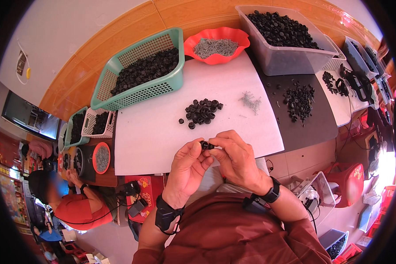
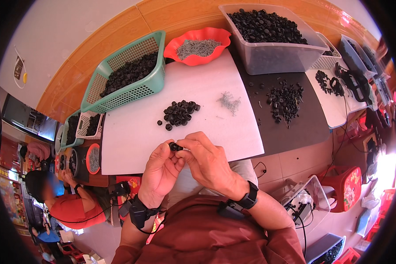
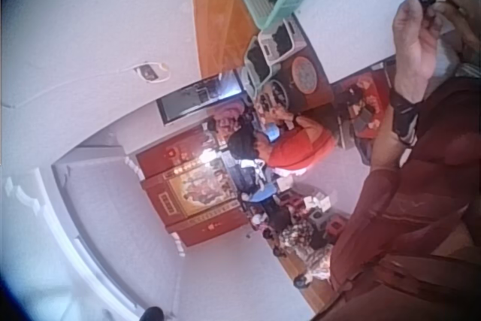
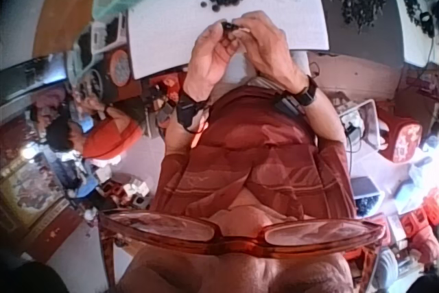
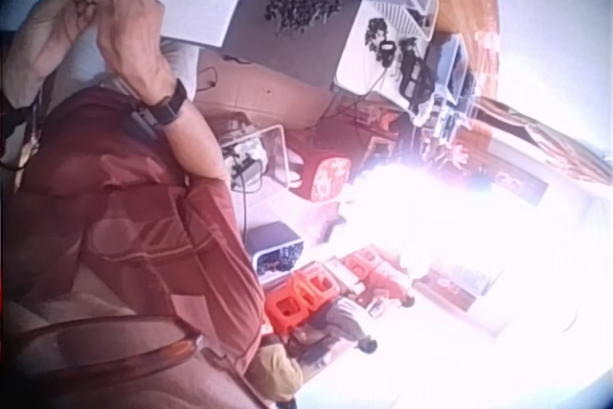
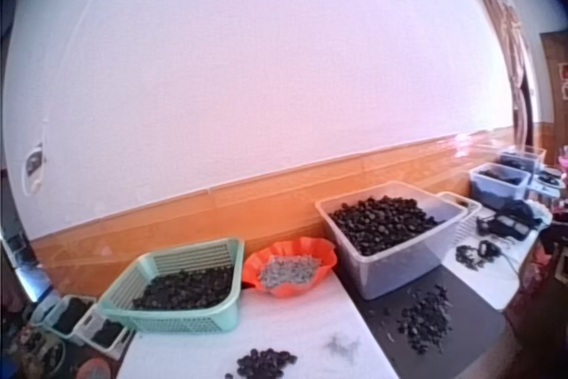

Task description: Assembling small black plastic components by hand.

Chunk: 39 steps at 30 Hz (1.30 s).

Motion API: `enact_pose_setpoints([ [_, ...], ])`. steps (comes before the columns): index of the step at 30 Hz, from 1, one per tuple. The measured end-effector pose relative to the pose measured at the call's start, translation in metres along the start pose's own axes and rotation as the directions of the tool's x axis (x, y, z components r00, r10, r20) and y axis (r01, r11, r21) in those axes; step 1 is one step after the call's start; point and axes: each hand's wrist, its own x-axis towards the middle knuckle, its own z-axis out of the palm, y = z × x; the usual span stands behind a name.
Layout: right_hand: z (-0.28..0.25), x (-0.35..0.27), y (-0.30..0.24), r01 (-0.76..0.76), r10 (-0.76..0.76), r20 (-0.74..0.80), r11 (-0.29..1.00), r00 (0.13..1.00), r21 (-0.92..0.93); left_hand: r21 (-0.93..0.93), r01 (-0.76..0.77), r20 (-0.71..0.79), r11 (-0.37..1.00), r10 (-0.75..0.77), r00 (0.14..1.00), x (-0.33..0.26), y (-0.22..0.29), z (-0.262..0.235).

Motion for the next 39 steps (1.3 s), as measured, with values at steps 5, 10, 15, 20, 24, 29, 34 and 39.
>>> enact_pose_setpoints([
  [5,0.002,-0.001,0.000,-0.025,0.025,0.023,1.000,0.999,0.002,0.033,-0.003,0.029,0.999,0.002,1.000,0.000,-0.001,-0.004],
  [10,0.001,0.000,-0.001,-0.012,0.013,0.024,1.000,1.000,-0.015,0.046,-0.010,0.022,0.999,0.009,1.000,-0.001,-0.001,0.000],
  [15,0.001,0.000,-0.002,-0.007,0.008,0.028,0.999,1.000,-0.035,0.064,-0.012,0.025,0.998,0.011,1.000,-0.001,-0.001,0.001],
  [20,-0.001,0.001,-0.003,0.000,0.001,0.027,0.999,1.000,-0.036,0.078,-0.037,0.014,0.996,0.036,0.999,-0.003,-0.002,0.003],
  [24,-0.001,0.002,-0.003,-0.002,0.003,0.018,0.999,1.000,-0.037,0.085,-0.045,0.008,0.995,0.045,0.999,-0.003,-0.003,0.004],
  [29,-0.004,0.002,-0.006,-0.135,0.132,0.031,0.979,0.991,0.156,0.097,-0.063,0.022,0.993,0.061,0.998,-0.002,-0.006,0.000],
  [34,-0.004,0.001,0.000,-0.074,0.075,0.002,0.983,0.997,0.169,0.093,-0.073,0.021,0.993,0.072,0.997,-0.002,-0.007,0.002],
  [39,-0.003,0.000,0.004,0.028,-0.025,-0.036,0.995,0.999,0.096,0.083,-0.085,0.003,0.993,0.085,0.996,-0.003,-0.009,0.001],
])
